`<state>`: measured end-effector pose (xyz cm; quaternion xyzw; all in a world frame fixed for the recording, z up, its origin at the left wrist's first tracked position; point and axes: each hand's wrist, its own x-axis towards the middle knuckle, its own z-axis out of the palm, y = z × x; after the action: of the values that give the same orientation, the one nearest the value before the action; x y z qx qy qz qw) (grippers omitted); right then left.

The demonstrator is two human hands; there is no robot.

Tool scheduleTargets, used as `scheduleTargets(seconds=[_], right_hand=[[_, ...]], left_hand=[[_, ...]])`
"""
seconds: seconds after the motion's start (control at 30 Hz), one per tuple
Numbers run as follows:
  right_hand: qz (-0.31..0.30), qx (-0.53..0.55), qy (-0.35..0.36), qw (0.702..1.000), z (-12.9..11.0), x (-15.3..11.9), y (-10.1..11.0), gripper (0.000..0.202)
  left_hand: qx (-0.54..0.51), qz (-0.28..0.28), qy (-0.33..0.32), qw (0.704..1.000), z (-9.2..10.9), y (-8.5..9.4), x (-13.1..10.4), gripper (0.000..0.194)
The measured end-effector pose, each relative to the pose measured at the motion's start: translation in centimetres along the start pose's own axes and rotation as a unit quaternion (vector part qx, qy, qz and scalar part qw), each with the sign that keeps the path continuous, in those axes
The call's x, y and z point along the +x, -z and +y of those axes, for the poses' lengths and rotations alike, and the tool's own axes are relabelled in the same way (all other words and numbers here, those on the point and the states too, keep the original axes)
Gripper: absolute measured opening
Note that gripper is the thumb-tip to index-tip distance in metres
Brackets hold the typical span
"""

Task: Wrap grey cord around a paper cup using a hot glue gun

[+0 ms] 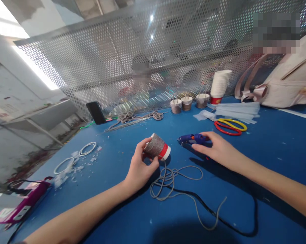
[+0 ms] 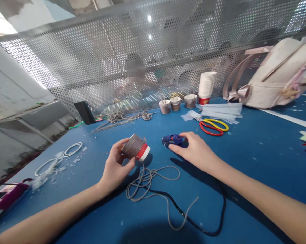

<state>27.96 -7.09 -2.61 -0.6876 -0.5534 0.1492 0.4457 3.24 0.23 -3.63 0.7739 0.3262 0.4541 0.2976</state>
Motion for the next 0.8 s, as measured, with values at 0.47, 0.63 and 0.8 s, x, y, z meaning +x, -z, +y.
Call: scheduleTargets(seconds=[0.47,0.63,0.8], right_hand=[[-0.259,0.542,-0.257,0.757,-8.4,-4.5,-6.4,0.020],[-0.250,0.502,-0.294,0.774,-8.0,-4.0,-5.3,0.013],[-0.209,0.284,-0.135,0.926,-7.0,-4.1,-4.2,0.009]], left_hand=[[0.113,0.033,-0.227,0.967,0.0,0.6,-1.2,0.054],[0.127,0.039,-0.190,0.973,-0.3,0.7,-0.7,0.052],[0.111,0.006,-0.122,0.986,0.3,0.5,-0.5,0.049]])
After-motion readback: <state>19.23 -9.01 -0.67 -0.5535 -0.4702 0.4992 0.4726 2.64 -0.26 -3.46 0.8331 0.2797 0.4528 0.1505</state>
